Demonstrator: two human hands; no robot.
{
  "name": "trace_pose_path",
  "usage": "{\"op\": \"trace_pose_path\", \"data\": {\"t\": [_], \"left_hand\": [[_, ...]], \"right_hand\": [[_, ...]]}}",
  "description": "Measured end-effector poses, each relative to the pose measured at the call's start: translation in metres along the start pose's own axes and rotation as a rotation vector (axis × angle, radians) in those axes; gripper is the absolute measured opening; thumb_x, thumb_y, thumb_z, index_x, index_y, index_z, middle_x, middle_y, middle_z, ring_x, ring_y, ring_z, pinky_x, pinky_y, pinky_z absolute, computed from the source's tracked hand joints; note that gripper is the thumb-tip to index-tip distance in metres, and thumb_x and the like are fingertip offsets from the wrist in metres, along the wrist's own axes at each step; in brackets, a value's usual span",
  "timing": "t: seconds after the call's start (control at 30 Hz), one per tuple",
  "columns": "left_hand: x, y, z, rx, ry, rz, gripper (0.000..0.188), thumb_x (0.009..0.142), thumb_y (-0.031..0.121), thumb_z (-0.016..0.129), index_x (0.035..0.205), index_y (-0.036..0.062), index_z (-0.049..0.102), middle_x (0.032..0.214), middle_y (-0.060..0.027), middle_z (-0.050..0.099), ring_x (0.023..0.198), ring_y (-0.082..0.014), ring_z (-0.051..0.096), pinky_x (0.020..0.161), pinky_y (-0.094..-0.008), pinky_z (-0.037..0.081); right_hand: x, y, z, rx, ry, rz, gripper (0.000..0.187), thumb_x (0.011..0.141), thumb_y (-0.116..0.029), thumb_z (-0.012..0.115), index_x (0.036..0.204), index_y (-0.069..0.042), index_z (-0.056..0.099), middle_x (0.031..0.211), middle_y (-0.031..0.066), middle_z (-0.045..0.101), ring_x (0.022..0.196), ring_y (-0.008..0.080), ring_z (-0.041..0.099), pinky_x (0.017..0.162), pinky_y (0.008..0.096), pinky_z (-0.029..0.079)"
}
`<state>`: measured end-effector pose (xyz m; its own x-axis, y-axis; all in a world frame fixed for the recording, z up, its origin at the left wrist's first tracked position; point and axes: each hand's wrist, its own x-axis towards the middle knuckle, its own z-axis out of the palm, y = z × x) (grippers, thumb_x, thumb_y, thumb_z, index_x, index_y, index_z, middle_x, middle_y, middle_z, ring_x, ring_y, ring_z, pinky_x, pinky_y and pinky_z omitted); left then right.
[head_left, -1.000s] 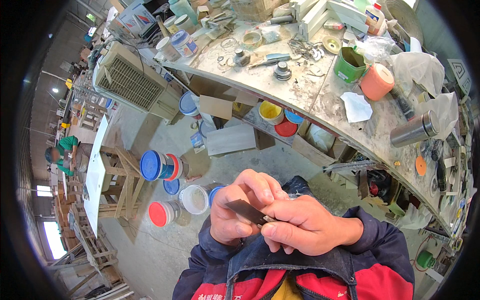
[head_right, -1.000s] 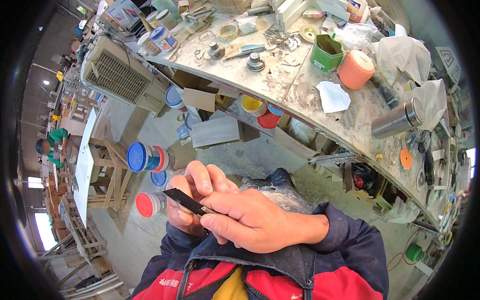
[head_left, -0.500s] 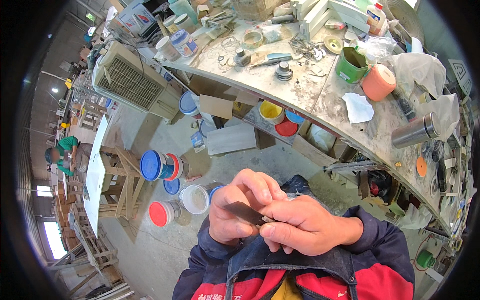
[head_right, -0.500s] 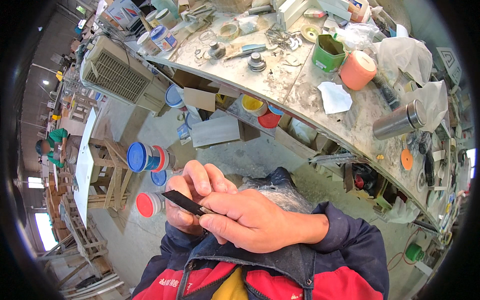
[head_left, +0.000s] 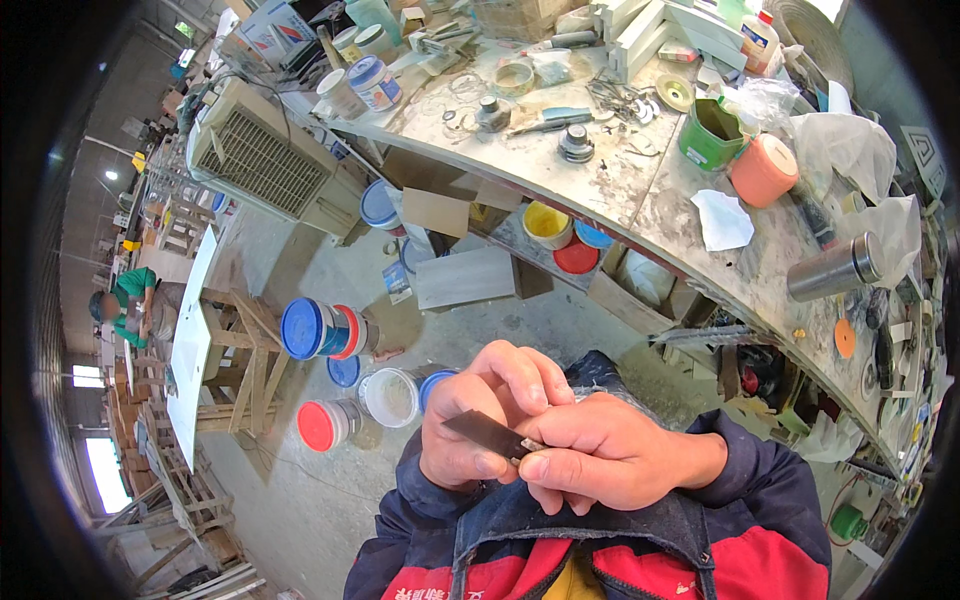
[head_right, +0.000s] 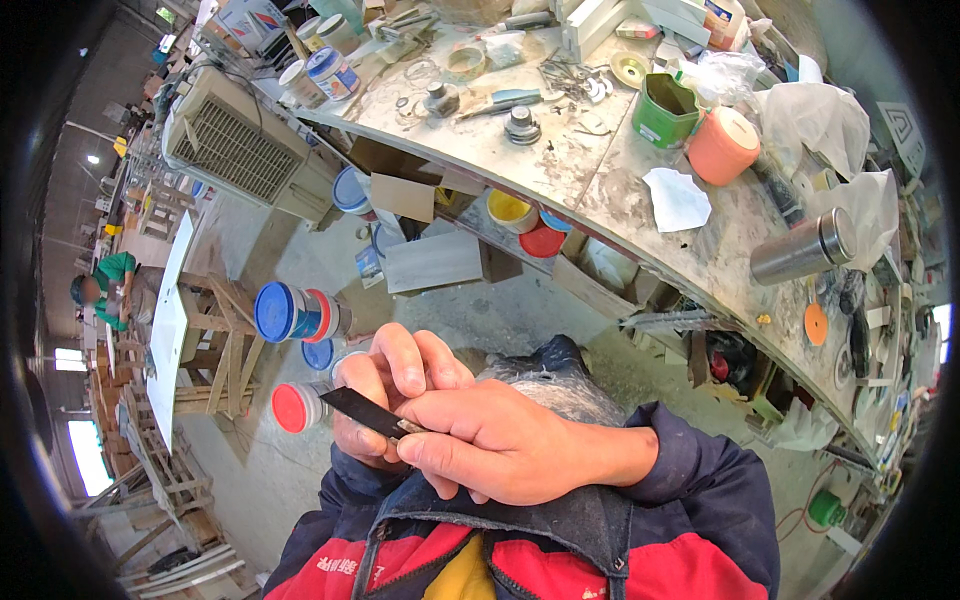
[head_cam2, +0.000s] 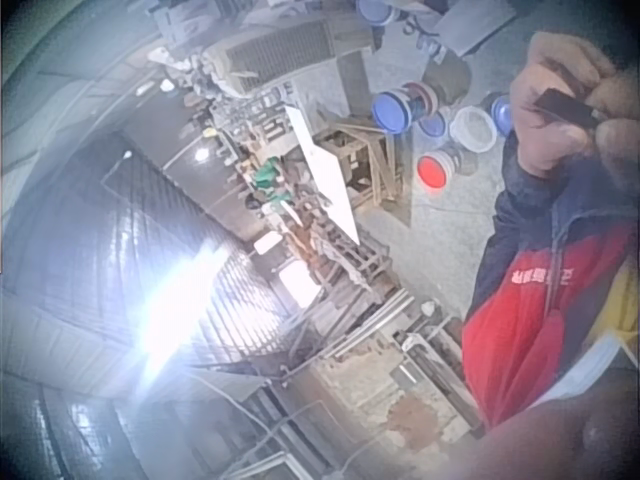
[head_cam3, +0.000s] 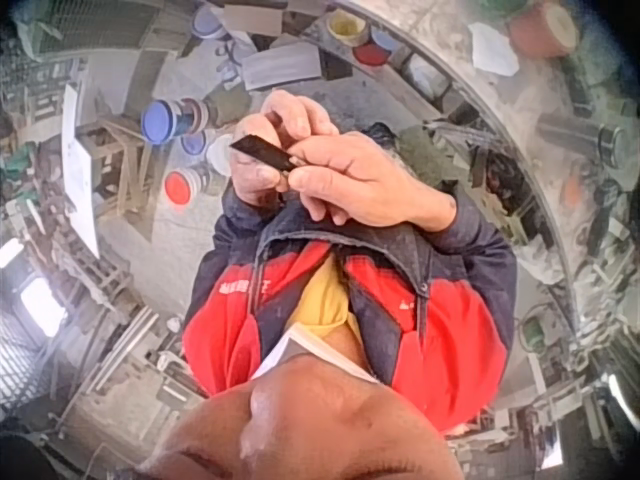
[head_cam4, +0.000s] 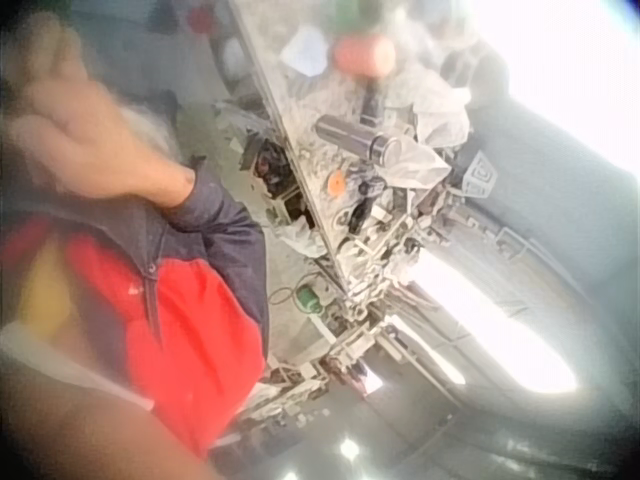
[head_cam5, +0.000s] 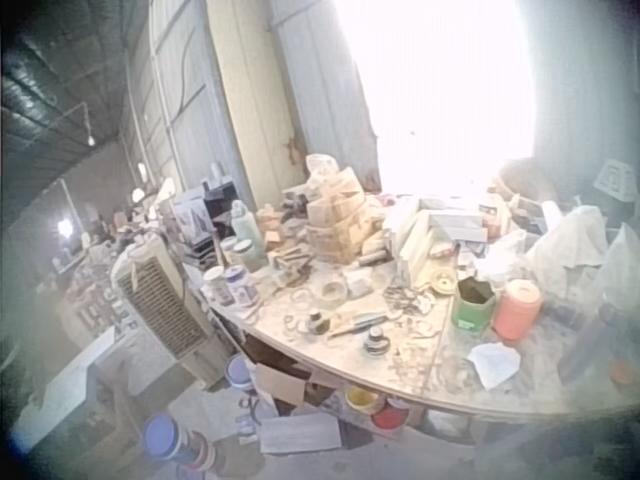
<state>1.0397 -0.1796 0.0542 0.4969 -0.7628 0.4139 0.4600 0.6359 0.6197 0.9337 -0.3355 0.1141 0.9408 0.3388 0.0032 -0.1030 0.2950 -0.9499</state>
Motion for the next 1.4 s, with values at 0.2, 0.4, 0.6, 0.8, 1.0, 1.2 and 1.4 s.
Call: {"op": "trace_pose_path", "data": {"t": [0.2,0.4,0.6,0.8,1.0,1.2,1.4], "left_hand": [[-0.0019,-0.0008,0.0013,-0.141,0.015,0.018,0.014,0.088,0.022,0.079,0.089,0.0139,0.068,0.125,-0.014,0.055,0.121,-0.0395,0.053,0.104,-0.0514,0.043],[-0.0028,-0.0047,0.0002,-0.181,0.027,0.012,0.015,0.087,0.023,0.08,0.09,0.0159,0.067,0.13,-0.0132,0.053,0.124,-0.0394,0.05,0.105,-0.0515,0.041],[-0.0048,-0.0032,-0.0017,-0.187,0.04,-0.02,0.017,0.085,0.022,0.082,0.09,0.0152,0.068,0.129,-0.0126,0.054,0.125,-0.0383,0.049,0.107,-0.0515,0.039],[-0.0026,-0.0031,-0.0033,-0.182,0.006,-0.029,0.019,0.085,0.025,0.082,0.088,0.0136,0.067,0.129,-0.0129,0.054,0.125,-0.0384,0.049,0.107,-0.0517,0.038],[-0.0019,-0.003,-0.005,-0.169,0.002,-0.022,0.02,0.085,0.025,0.082,0.085,0.0135,0.066,0.129,-0.0127,0.054,0.124,-0.0382,0.05,0.107,-0.052,0.038],[-0.0021,-0.0026,-0.0045,-0.183,0.008,-0.021,0.019,0.085,0.022,0.082,0.086,0.0128,0.066,0.129,-0.013,0.054,0.124,-0.0378,0.05,0.106,-0.052,0.038],[-0.002,0.0016,-0.0049,-0.161,0.037,-0.035,0.017,0.083,0.02,0.082,0.087,0.0123,0.067,0.129,-0.0134,0.055,0.124,-0.037,0.05,0.106,-0.0516,0.038]], "right_hand": [[0.0011,0.0008,0.0027,0.0,0.059,-0.034,0.022,0.107,-0.019,0.05,0.111,-0.001,0.063,0.074,0.0013,0.064,0.057,0.0101,0.06,0.052,0.0256,0.047],[0.0025,-0.0024,0.0014,-0.055,0.045,-0.046,0.021,0.107,-0.019,0.051,0.105,-0.002,0.061,0.076,0.0017,0.064,0.06,0.0107,0.061,0.054,0.0262,0.048],[0.0063,-0.0024,0.0042,-0.081,0.046,-0.039,0.021,0.107,-0.019,0.051,0.105,-0.002,0.061,0.076,0.0028,0.064,0.062,0.0119,0.062,0.055,0.0268,0.049],[0.0057,-0.0033,0.0032,-0.112,0.058,0.004,0.022,0.107,-0.021,0.051,0.104,-0.002,0.062,0.076,0.0035,0.065,0.062,0.013,0.063,0.056,0.0283,0.051],[0.0069,-0.0042,0.0022,-0.128,0.042,0.006,0.023,0.107,-0.021,0.051,0.102,-0.001,0.061,0.076,0.0033,0.065,0.061,0.0136,0.063,0.056,0.0287,0.051],[0.0075,-0.0031,0.003,-0.108,0.033,0.034,0.022,0.107,-0.02,0.052,0.099,-0.001,0.061,0.074,0.0027,0.065,0.061,0.0135,0.063,0.055,0.0289,0.05],[0.0094,-0.0024,0.0039,-0.096,0.051,0.049,0.022,0.107,-0.02,0.051,0.098,-0.001,0.061,0.074,0.0028,0.065,0.06,0.0135,0.063,0.054,0.0288,0.049]]}}
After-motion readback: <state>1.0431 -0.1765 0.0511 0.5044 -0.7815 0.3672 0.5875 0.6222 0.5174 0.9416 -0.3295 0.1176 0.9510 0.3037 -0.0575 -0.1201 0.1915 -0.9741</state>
